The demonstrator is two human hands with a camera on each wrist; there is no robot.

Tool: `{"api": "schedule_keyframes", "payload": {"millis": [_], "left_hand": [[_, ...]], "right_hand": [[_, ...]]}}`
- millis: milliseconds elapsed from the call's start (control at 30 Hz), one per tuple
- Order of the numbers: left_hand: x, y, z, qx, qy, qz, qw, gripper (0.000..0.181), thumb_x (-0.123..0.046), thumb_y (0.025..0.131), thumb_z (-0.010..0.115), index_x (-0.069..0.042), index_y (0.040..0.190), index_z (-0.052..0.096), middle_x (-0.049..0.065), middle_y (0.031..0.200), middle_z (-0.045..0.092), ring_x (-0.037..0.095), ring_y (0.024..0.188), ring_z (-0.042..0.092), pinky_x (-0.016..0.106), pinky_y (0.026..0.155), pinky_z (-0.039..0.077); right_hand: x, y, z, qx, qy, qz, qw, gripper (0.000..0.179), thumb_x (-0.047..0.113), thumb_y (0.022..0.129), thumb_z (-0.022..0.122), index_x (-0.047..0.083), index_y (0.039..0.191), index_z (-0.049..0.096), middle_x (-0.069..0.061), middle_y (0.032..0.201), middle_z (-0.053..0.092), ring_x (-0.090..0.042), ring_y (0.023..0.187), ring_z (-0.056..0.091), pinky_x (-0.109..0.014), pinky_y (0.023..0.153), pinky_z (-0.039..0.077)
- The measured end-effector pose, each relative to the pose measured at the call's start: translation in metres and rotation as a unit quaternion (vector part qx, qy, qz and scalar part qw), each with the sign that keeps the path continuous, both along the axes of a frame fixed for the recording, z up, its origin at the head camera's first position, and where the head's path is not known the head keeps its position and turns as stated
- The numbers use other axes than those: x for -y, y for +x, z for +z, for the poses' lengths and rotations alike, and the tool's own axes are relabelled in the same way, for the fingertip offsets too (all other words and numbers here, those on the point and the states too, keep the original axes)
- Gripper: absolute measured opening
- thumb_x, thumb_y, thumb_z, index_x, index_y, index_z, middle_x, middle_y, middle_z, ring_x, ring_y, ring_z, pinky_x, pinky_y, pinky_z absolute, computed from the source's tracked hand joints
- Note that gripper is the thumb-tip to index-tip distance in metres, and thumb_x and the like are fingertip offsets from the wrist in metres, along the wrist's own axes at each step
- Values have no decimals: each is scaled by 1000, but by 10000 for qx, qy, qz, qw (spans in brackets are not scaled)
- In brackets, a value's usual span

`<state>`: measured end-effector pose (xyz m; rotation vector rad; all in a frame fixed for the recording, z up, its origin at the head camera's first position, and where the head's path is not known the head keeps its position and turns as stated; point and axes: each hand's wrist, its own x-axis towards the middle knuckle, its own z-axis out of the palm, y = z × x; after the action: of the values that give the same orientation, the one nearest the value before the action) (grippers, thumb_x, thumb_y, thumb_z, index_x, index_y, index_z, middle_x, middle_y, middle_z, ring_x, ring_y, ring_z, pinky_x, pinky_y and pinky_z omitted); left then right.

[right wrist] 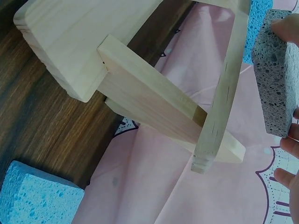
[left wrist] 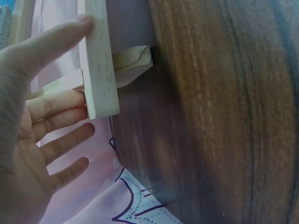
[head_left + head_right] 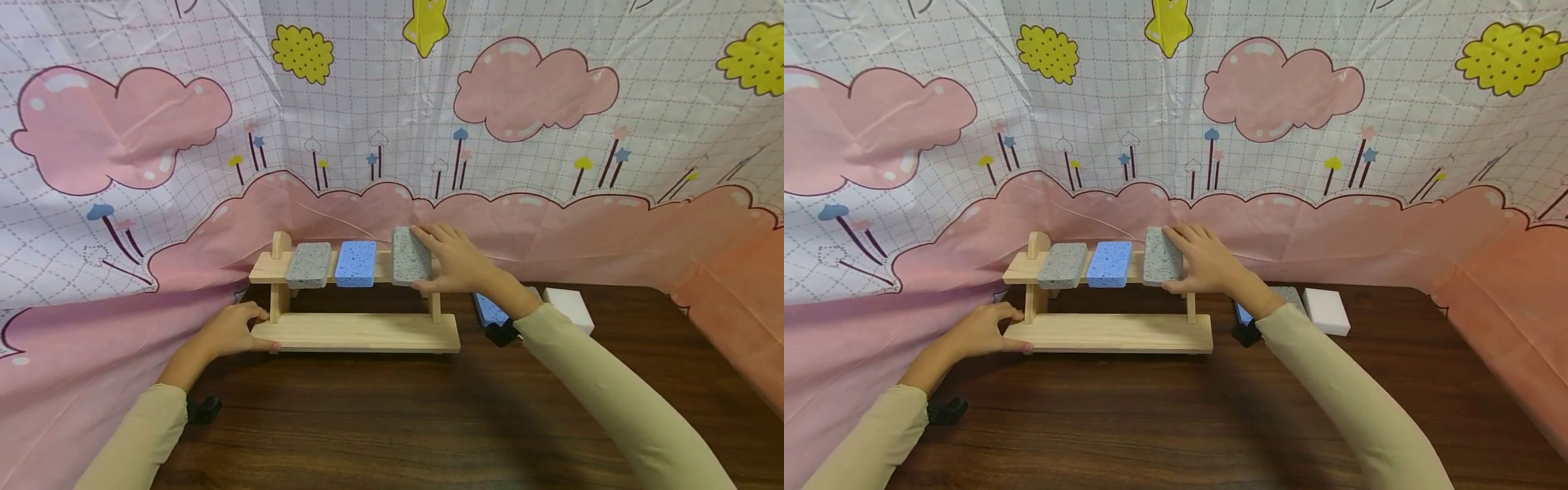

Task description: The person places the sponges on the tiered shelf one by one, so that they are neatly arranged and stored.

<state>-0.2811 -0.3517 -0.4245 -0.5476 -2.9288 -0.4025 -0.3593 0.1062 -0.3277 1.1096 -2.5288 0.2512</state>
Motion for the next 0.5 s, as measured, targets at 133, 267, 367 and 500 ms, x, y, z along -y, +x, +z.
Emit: {"api": "schedule_keyframes", "payload": {"millis": [133, 267, 367, 500], "left_hand": [[0, 0, 0, -58, -3, -31, 10000, 73, -58, 68, 88, -2, 112, 75, 15, 115, 72, 35, 106, 68, 52, 93, 54], [-1, 1, 0, -48, -19, 11, 10000, 73, -58, 69, 88, -2, 114, 75, 16, 117, 71, 36, 108, 68, 52, 94, 54], [-1, 2, 1, -57, -22, 31, 10000, 72, -58, 69, 88, -2, 114, 75, 15, 116, 71, 36, 107, 68, 52, 93, 54], [-2, 3, 2, -78, -13, 26, 10000, 72, -57, 68, 88, -2, 113, 75, 14, 115, 72, 35, 106, 68, 52, 92, 54]], "right_hand": [[4, -1, -1, 35, -12, -3, 10000, 108, 60, 74, 78, 4, 157, 37, -19, 157, 43, -40, 138, 44, -64, 114, 36], [5, -3, -5, -13, 53, -37, 10000, 109, 61, 74, 76, 4, 157, 36, -18, 156, 44, -39, 137, 44, -63, 113, 36], [6, -5, -7, 16, 77, -56, 10000, 109, 61, 74, 76, 3, 157, 36, -18, 156, 43, -39, 138, 43, -62, 114, 35], [7, -6, -10, 25, 82, -82, 9999, 109, 61, 74, 76, 3, 157, 36, -18, 156, 43, -38, 140, 41, -62, 116, 34]]}}
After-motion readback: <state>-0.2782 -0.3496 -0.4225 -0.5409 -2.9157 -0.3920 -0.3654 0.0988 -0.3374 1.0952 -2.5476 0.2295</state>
